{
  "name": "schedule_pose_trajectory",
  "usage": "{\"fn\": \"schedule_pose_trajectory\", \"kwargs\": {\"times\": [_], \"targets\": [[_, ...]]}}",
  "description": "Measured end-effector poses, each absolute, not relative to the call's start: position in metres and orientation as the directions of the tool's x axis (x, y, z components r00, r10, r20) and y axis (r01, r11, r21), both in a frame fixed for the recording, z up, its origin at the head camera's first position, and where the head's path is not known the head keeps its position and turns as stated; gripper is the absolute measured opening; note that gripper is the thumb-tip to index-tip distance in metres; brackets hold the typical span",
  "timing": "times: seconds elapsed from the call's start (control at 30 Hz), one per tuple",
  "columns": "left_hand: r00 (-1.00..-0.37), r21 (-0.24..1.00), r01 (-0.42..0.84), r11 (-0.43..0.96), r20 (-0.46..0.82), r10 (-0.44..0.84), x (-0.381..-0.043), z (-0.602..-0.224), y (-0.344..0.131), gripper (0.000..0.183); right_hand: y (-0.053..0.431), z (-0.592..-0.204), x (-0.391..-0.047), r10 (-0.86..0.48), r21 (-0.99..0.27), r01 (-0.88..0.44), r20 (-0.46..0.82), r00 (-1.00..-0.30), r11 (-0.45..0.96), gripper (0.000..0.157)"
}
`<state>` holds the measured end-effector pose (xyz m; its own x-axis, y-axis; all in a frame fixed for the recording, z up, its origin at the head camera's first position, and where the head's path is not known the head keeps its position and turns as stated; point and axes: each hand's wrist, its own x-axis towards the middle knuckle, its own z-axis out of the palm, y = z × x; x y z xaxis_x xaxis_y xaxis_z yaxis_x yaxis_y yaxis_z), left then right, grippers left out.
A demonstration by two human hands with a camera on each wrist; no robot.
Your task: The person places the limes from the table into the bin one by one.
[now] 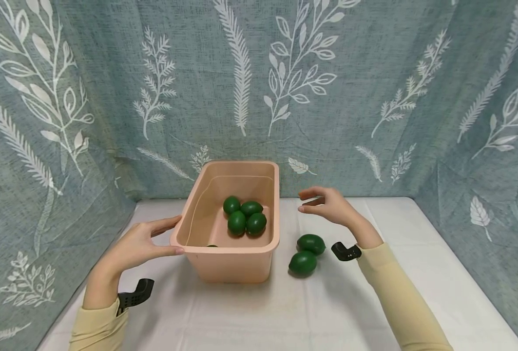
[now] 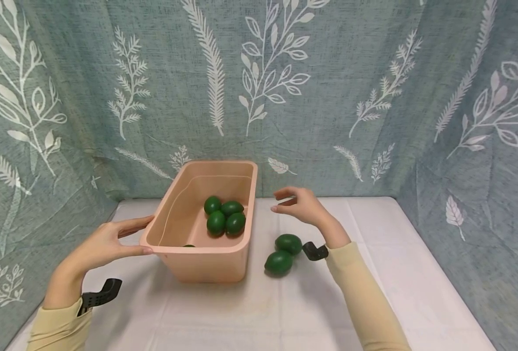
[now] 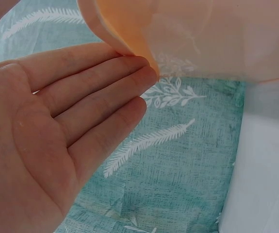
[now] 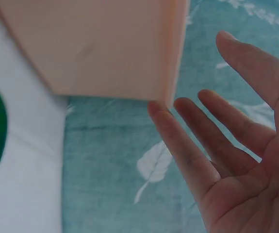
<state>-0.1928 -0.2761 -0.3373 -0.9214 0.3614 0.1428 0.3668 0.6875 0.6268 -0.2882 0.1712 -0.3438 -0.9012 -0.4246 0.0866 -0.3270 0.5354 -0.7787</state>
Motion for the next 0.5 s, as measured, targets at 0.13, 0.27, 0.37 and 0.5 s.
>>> {"fn": "schedule_pose_trajectory", "kwargs": {"times": [0.13,0.27,0.37,0.5], "targets": [[-0.924,0.622,0.362,0.694,0.141,0.355,-0.193,-0.338,-0.277,0.076,0.181,-0.357,-0.287,-0.406,-0.774,-0.304,0.067,-0.911,0.556,0.050],[-0.925,0.622,0.360,0.695,0.140,0.354,-0.192,-0.338,-0.276,0.076,0.190,-0.371,-0.287,-0.389,-0.766,-0.274,0.034,-0.920,0.581,0.052],[-0.924,0.626,0.362,0.691,0.140,0.356,-0.192,-0.338,-0.275,0.075,0.196,-0.381,-0.287,-0.377,-0.767,-0.247,0.008,-0.926,0.592,0.053],[-0.925,0.628,0.359,0.690,0.141,0.353,-0.192,-0.337,-0.274,0.074,0.203,-0.398,-0.287,-0.369,-0.771,-0.215,-0.028,-0.929,0.600,0.053]]}}
